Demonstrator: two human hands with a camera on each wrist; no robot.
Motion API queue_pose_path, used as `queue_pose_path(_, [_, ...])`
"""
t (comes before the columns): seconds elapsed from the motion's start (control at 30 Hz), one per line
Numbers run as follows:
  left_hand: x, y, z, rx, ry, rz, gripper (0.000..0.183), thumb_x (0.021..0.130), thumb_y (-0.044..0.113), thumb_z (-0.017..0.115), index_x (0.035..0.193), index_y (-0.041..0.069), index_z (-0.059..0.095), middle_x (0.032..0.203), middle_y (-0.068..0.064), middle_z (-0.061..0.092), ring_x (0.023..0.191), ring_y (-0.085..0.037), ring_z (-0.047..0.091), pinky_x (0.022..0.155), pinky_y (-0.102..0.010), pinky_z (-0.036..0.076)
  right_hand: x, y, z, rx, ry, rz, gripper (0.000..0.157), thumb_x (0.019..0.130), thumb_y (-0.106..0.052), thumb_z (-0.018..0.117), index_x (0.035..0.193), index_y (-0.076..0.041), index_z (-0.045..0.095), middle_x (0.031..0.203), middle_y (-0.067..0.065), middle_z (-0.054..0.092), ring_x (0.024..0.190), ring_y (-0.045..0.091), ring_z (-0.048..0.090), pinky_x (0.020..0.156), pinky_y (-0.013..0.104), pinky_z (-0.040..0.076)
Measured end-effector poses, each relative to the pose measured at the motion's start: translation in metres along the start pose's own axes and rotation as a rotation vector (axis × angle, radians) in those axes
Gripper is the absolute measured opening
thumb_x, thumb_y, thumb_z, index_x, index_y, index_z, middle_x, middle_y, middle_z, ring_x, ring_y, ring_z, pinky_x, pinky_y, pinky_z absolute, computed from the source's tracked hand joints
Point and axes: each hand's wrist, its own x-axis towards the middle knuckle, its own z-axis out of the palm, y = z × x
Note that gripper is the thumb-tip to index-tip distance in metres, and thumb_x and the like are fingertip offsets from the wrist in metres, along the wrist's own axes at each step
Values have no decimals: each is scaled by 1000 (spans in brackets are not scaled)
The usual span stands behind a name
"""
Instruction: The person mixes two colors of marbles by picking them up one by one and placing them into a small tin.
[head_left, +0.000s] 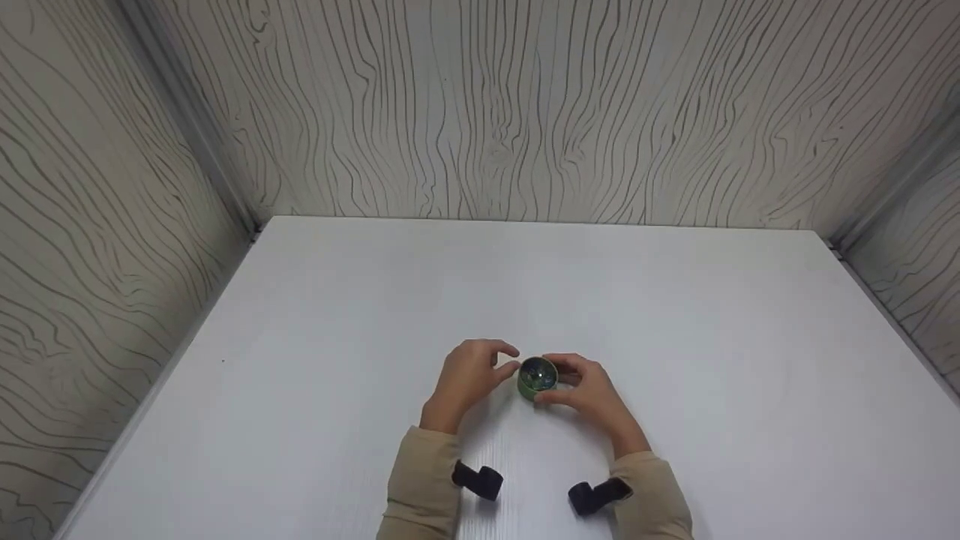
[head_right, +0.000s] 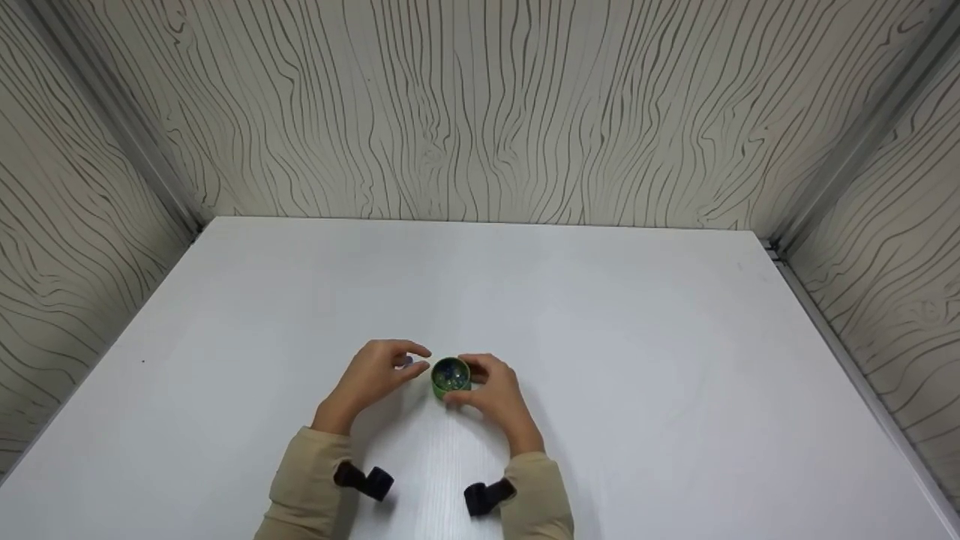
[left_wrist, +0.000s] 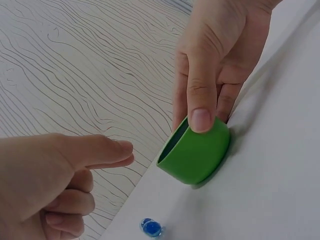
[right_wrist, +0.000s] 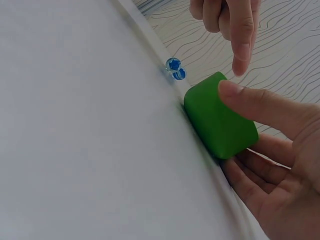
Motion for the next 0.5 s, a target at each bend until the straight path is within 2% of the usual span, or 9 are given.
queue_pose_path(0.1, [0, -1, -1, -13, 1, -11, 20, 89, 24, 68, 106, 15, 74, 67, 4, 53, 61, -5, 38, 55, -18, 29, 0, 0, 0, 5, -4, 3, 69, 74, -19, 83, 130, 8, 53, 129, 28, 57, 119, 41, 59, 100, 35, 49])
queue_pose_path(0.17, [0, -2, -2, -18, 8, -7, 20, 89, 24, 68, 105, 15, 74, 67, 3, 55, 59, -6, 39, 54, -18, 30, 0, 0, 0, 2, -4, 2, 69, 74, -19, 83, 130, 8, 52, 129, 28, 58, 119, 41, 60, 100, 35, 49])
queue_pose_path(0.23, [0, -3, -3, -18, 15, -10, 20, 89, 24, 68, 105, 15, 74, 71, 0, 63, 61, -7, 47, 56, -20, 37, 0, 0, 0, -2, -3, 0, 69, 74, -19, 83, 130, 8, 52, 129, 28, 58, 119, 41, 60, 100, 36, 49])
queue_pose_path(0.33, [-1, -6, -4, -19, 29, -18, 19, 88, 24, 69, 104, 15, 74, 89, -6, 74, 75, -14, 64, 68, -28, 51, 0, 0, -1, -7, -4, 2, 68, 74, -19, 82, 130, 7, 53, 129, 28, 58, 119, 40, 60, 100, 37, 49])
queue_pose_path(0.4, [-1, -7, -5, -14, 32, -31, 19, 89, 25, 68, 104, 15, 74, 95, -7, 75, 82, -18, 67, 74, -32, 53, 0, 0, -1, -8, -3, 2, 68, 74, -19, 82, 130, 7, 53, 129, 28, 58, 119, 40, 60, 101, 38, 49])
queue_pose_path(0.5, [-1, -9, -6, 1, 39, -35, 19, 89, 25, 68, 104, 15, 74, 93, -7, 74, 78, -16, 63, 71, -30, 51, 0, 0, -1, -12, -1, 3, 68, 74, -18, 83, 130, 7, 53, 129, 28, 58, 119, 40, 60, 101, 38, 48])
